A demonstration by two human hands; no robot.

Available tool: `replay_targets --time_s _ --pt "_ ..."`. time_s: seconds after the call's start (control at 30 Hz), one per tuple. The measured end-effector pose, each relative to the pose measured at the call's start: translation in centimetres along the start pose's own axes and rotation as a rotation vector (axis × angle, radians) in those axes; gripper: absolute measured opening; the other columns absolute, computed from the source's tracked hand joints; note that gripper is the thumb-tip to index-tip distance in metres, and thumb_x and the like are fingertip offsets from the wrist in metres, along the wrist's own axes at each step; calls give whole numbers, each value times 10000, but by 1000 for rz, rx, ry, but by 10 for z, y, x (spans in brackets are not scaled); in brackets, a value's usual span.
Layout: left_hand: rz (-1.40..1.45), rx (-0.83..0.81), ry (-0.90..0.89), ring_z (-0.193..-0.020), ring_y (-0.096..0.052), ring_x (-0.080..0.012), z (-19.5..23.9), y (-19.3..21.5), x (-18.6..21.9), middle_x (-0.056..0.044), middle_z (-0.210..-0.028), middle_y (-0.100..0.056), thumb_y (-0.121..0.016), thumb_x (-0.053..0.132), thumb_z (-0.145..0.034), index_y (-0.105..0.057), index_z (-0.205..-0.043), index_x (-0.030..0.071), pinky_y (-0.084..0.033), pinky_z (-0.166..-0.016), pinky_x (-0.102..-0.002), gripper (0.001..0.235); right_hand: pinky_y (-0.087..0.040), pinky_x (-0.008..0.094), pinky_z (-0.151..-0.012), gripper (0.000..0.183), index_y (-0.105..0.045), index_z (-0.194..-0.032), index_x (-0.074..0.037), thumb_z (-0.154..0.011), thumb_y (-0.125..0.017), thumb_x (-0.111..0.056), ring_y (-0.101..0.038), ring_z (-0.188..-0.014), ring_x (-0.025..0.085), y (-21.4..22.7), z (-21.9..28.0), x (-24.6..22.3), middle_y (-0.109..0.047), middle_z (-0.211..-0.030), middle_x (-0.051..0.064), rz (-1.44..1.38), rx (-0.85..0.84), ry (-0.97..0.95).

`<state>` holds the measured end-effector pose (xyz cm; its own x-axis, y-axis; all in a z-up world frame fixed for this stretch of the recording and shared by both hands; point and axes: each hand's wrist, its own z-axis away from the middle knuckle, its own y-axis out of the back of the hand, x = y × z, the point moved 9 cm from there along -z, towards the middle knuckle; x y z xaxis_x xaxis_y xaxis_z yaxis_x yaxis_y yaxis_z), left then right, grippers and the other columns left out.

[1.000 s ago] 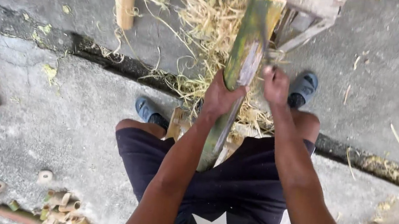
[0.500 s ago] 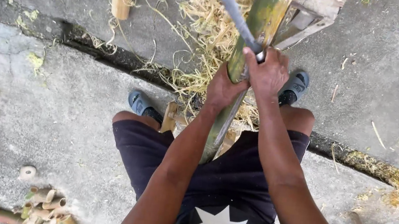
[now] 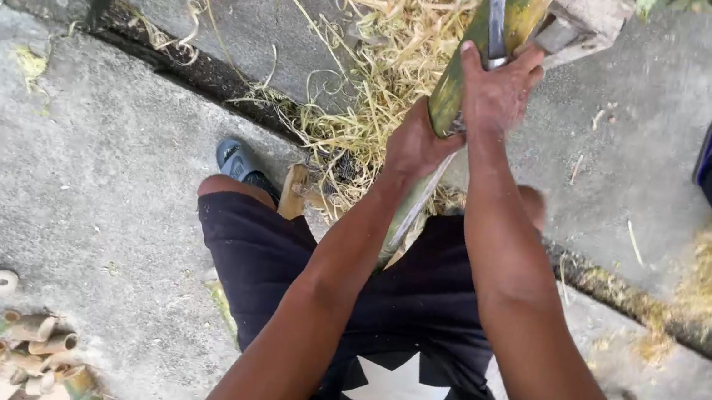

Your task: Scraping and smoothing bamboo poles using curved and straight knives.

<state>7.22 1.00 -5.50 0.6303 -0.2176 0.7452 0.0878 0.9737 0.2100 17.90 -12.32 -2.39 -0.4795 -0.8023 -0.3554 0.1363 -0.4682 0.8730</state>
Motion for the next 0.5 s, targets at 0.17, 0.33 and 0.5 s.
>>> replay_targets --time_s 0.17,0.33,0.5 --pt "-28 8 -12 -905 -738 -315 -5 -9 -6 -167 -1055 -733 -810 509 -621 -548 -1242 52 -577 -782 -428 815 -536 527 -963 1039 -219 -1477 -63 -792 -891 -462 -642 -1140 448 -6 -13 15 -573 -1321 269 -153 38 57" --pt "-25 30 8 -956 -735 -331 10 -2 1 -185 -1096 -735 -793 512 -663 -566 -1281 34 -568 -820 -442 814 -520 518 -1021 1084 -174 -1536 -44 -859 -906 -468 -660 -1156 447 -26 -23 36 -622 -1329 287 -164 20 130" --pt "-139 99 -209 -1163 -616 -466 80 -4 -50 -384 -1354 -526 -915 497 -873 -313 -1496 -148 -526 -921 -528 1080 -578 476 -972 1034 -174 -1509 -41 -868 -855 -481 -733 -1069 394 -39 -31 42 -668 -1257 245 -190 -65 111"
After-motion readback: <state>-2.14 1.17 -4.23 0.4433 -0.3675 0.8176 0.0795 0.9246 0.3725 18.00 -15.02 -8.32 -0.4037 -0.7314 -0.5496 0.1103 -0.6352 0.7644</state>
